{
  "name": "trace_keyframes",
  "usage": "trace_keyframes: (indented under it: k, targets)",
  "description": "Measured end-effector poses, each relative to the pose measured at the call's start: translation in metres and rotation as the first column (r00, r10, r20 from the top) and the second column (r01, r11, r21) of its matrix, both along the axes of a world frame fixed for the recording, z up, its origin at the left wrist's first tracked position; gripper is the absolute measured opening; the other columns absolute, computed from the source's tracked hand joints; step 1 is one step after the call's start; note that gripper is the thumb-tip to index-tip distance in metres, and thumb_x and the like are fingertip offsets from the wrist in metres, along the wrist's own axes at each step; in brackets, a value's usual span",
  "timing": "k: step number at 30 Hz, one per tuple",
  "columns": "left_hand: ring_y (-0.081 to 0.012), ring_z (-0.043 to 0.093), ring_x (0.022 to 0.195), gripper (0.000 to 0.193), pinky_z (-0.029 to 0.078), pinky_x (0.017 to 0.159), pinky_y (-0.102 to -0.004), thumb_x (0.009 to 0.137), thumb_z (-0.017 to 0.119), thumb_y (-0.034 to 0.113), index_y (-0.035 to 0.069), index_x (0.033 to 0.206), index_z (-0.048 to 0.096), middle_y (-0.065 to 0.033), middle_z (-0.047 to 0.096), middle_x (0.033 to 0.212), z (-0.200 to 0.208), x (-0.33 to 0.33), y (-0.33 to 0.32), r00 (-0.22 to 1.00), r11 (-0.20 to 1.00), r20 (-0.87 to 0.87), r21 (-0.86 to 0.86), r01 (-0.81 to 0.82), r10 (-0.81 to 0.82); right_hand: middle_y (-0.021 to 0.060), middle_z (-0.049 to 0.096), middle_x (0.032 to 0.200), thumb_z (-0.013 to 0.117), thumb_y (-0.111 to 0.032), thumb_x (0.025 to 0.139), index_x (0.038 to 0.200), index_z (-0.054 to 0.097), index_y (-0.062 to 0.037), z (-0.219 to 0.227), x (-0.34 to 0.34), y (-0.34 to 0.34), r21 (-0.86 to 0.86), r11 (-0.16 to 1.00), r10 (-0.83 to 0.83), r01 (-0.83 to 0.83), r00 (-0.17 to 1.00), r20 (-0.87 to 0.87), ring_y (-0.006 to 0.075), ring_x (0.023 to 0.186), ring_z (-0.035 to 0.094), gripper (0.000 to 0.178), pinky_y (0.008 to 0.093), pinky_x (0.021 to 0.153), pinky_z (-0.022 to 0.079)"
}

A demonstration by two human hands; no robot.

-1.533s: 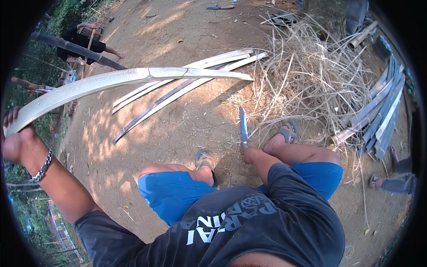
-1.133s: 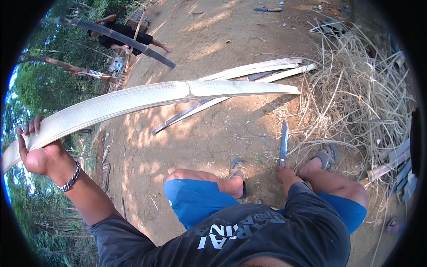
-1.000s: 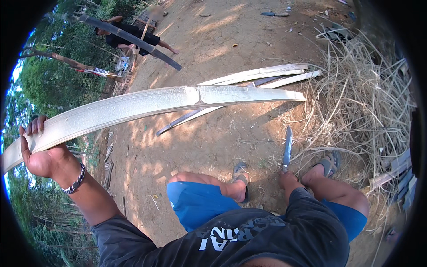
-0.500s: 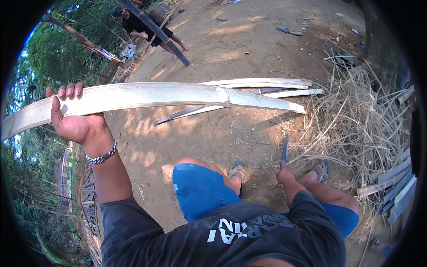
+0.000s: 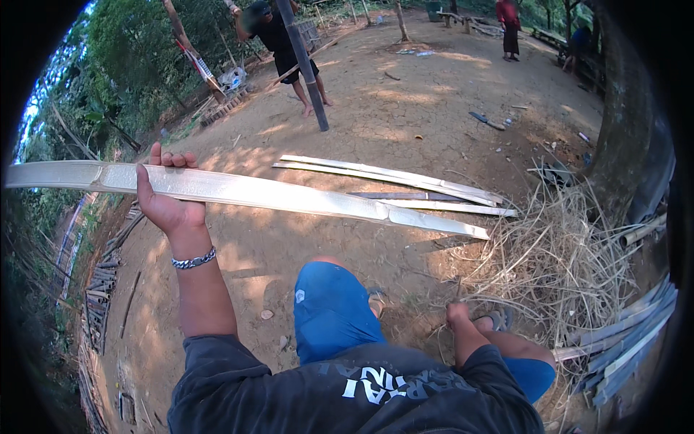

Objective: The person sits on the ground and uses a machete to split a long piece of bamboo into thin strips. They hold the bamboo with one hand and strike it with the machete in the other hand, repeating the action to separate the material.

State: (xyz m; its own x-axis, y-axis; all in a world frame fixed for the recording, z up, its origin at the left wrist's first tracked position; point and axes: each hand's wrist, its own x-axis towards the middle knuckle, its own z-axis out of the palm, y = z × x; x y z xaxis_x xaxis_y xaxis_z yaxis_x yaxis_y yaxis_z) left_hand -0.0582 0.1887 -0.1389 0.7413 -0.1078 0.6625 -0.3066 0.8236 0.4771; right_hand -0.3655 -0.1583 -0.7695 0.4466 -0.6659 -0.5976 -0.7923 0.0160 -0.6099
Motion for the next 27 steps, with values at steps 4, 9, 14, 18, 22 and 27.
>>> trace_keyframes:
  k: [4,9,14,18,22,27]
  targets:
    - [-0.0141,0.046,0.067,0.036,0.044,0.071,-0.0316,0.096,0.053,0.036,0.001,0.102,0.054,-0.0028,0.045,0.075,-0.027,-0.001,0.033,0.998,0.992,-0.047,-0.111,-0.051,0.046,0.0188,0.061,0.064,0.051,-0.017,0.089,0.080,0.062,0.0039,0.021,0.013,0.025,0.193,0.956,-0.238,0.223,0.969,0.061,0.0312,0.047,0.059,0.025,0.0457,0.043,0.045]
    - [-0.0123,0.045,0.065,0.025,0.042,0.066,-0.0287,0.094,0.055,0.032,0.008,0.091,0.050,-0.0006,0.045,0.074,-0.059,-0.018,-0.005,0.989,0.969,-0.141,-0.247,0.019,-0.055,0.0176,0.057,0.062,0.048,-0.020,0.092,0.083,0.060,0.0027,-0.014,-0.053,-0.064,-0.193,0.969,0.146,-0.156,0.987,-0.067,0.0299,0.045,0.055,0.027,0.0426,0.040,0.040]
    - [-0.0109,0.044,0.065,0.011,0.042,0.066,-0.0299,0.093,0.052,0.023,0.012,0.092,0.049,0.0029,0.042,0.070,-0.137,-0.010,-0.007,0.961,0.984,-0.274,-0.157,-0.083,0.037,0.0156,0.055,0.061,0.048,-0.019,0.091,0.082,0.058,0.0012,0.079,0.008,0.028,0.287,0.834,-0.526,0.471,0.835,0.159,0.0278,0.045,0.053,0.024,0.0405,0.039,0.039]
    - [-0.0114,0.045,0.067,0.012,0.042,0.070,-0.0314,0.093,0.050,0.023,0.011,0.096,0.050,0.0017,0.042,0.073,-0.133,-0.028,-0.043,0.968,0.983,-0.243,-0.183,0.024,-0.069,0.0155,0.057,0.061,0.055,-0.016,0.087,0.077,0.060,0.0031,0.097,-0.023,-0.009,0.276,0.791,-0.610,0.546,0.730,0.307,0.0264,0.046,0.057,0.022,0.0407,0.039,0.041]
    - [-0.0139,0.047,0.074,0.021,0.044,0.076,-0.0341,0.094,0.051,0.025,0.006,0.104,0.050,-0.0007,0.044,0.077,-0.116,-0.020,-0.037,0.989,0.995,-0.135,-0.083,0.052,-0.063,0.0114,0.054,0.067,0.056,-0.016,0.090,0.090,0.055,0.0022,0.154,-0.005,0.026,0.434,0.662,-0.750,0.611,0.536,0.389,0.0215,0.045,0.052,0.019,0.0371,0.037,0.038]
    - [-0.0111,0.047,0.070,0.019,0.044,0.073,-0.0317,0.094,0.054,0.027,0.009,0.100,0.050,0.0022,0.044,0.074,-0.096,-0.026,-0.052,0.989,0.970,-0.092,-0.224,0.094,-0.117,0.0078,0.051,0.074,0.052,-0.018,0.094,0.122,0.035,-0.0071,0.219,-0.006,0.030,0.328,0.682,-0.647,0.654,0.329,0.688,0.0164,0.049,0.051,0.035,0.0312,0.042,0.040]
